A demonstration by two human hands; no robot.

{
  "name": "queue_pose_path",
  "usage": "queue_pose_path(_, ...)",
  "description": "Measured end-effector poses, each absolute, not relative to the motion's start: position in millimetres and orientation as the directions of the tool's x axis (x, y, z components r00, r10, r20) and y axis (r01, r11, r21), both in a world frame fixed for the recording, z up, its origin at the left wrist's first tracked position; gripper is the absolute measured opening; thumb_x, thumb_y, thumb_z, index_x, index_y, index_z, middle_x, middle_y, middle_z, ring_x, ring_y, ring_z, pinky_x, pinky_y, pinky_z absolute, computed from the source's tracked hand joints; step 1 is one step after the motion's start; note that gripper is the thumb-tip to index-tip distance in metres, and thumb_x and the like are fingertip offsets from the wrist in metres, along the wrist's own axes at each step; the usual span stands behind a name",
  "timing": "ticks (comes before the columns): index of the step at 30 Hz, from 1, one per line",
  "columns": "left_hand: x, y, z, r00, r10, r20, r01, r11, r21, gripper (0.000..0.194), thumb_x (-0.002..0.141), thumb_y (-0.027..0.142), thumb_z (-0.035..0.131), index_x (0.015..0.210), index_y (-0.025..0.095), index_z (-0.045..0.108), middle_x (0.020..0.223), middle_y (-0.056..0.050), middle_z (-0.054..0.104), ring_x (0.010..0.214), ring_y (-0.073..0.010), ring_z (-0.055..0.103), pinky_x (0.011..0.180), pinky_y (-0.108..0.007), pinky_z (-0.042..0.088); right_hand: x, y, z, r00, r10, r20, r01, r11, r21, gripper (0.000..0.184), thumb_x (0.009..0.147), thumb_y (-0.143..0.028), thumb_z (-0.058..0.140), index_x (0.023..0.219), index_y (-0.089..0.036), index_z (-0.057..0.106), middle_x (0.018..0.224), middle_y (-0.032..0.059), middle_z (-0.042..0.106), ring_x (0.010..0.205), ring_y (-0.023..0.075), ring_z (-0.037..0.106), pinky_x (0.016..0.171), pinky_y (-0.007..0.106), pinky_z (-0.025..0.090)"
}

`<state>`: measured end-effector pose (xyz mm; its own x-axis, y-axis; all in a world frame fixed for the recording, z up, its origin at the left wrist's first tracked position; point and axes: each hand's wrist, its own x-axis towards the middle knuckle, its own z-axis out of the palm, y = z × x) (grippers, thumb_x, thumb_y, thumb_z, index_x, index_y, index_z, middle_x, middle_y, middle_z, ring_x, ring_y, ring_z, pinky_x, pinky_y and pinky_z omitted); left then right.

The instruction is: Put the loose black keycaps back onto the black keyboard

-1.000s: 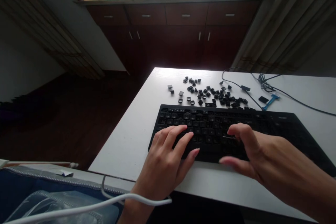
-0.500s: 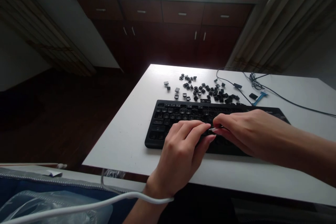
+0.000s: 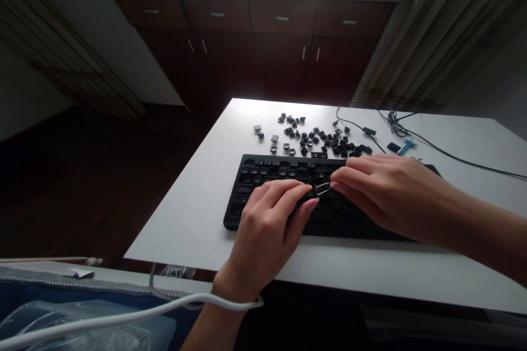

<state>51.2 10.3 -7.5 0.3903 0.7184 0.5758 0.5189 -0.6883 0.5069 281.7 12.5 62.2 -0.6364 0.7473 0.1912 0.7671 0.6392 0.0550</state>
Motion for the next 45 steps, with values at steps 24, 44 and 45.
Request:
queue_pose_path(24,33.3,-6.6,-24.7,0.474,0.736,0.483,0.575,-0.674,0.464,0.026,0.097,0.015,0.053,0.119,0.015,0.067,0.141,-0.011,0.058,0.135,-0.0219,0.052,0.122,-0.046,0.037,231.9,-5.0,55.5,-0.679,0.734,-0.016,0.675,0.634,0.378,0.019,0.087,-0.014,0.058,0.07,-0.023,0.055,0.061,0.0013,0.056,0.049,0.021,0.052,0.053,0.034,0.02)
queue_pose_path(44,31.9,-6.9,-25.7,0.479,0.738,0.475,0.584,-0.672,0.456,0.028,0.096,0.014,0.054,0.122,0.016,0.065,0.141,-0.01,0.057,0.137,-0.0216,0.049,0.124,-0.044,0.036,311.9,-10.2,71.7,-0.489,0.835,0.252,0.866,0.499,0.027,0.034,0.099,-0.035,0.051,0.131,-0.028,0.061,0.109,0.0065,0.069,0.064,0.0158,0.064,0.054,0.031,0.044)
queue_pose_path(45,32.0,-6.7,-25.6,0.479,0.737,0.477,0.584,-0.673,0.454,0.028,0.096,0.013,0.054,0.122,0.016,0.066,0.141,-0.01,0.057,0.136,-0.0217,0.049,0.123,-0.045,0.037,313.4,-10.5,68.4,-0.474,0.841,0.259,0.872,0.489,0.009,0.033,0.099,-0.035,0.052,0.13,-0.028,0.062,0.11,0.0066,0.069,0.067,0.0168,0.065,0.056,0.031,0.046)
